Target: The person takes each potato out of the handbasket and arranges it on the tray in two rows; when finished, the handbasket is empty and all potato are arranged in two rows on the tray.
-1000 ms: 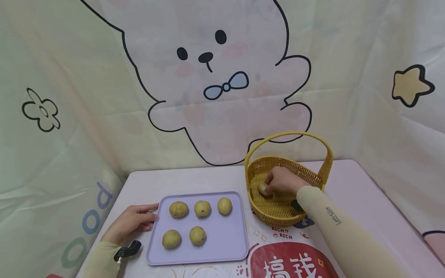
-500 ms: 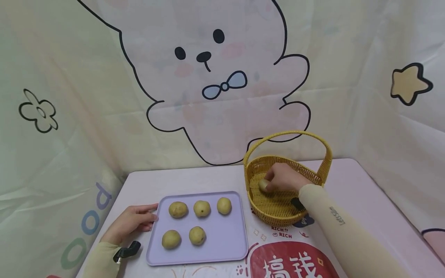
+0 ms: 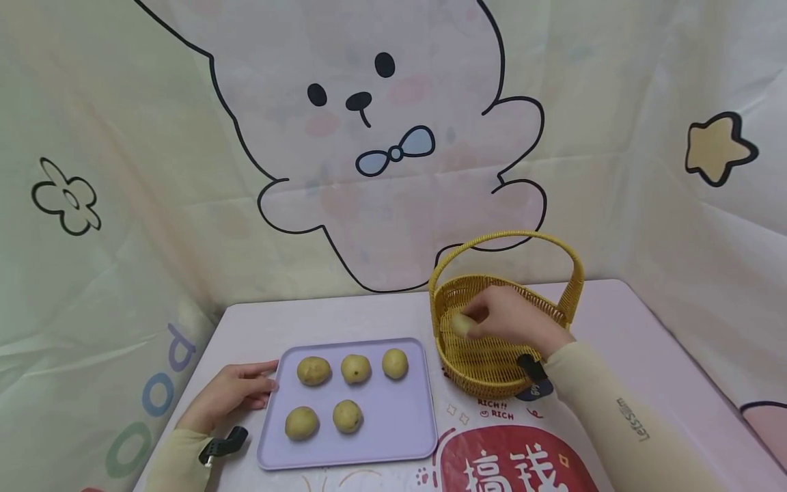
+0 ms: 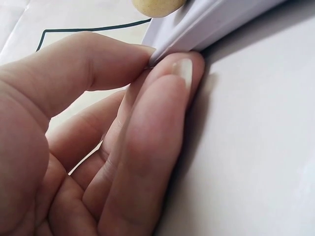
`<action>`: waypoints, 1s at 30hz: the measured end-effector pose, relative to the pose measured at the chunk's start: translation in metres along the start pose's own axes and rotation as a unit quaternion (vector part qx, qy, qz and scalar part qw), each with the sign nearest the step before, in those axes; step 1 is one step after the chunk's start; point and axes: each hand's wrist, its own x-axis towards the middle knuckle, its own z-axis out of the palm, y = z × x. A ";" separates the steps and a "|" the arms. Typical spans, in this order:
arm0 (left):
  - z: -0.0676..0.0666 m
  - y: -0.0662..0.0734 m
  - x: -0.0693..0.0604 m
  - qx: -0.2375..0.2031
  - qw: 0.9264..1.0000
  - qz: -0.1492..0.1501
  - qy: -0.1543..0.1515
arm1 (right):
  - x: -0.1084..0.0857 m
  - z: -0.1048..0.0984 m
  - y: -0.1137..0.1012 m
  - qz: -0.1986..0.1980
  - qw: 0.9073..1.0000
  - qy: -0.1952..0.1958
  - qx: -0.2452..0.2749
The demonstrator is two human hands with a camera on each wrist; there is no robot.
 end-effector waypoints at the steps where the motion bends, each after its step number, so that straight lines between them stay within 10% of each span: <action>1: 0.000 0.000 0.000 0.000 1.000 0.000 0.001 | -0.003 0.001 -0.003 -0.006 1.000 0.003 0.000; 30: 0.000 -0.003 0.000 -0.004 1.000 0.006 0.007 | -0.021 0.105 -0.074 -0.105 0.993 -0.003 0.052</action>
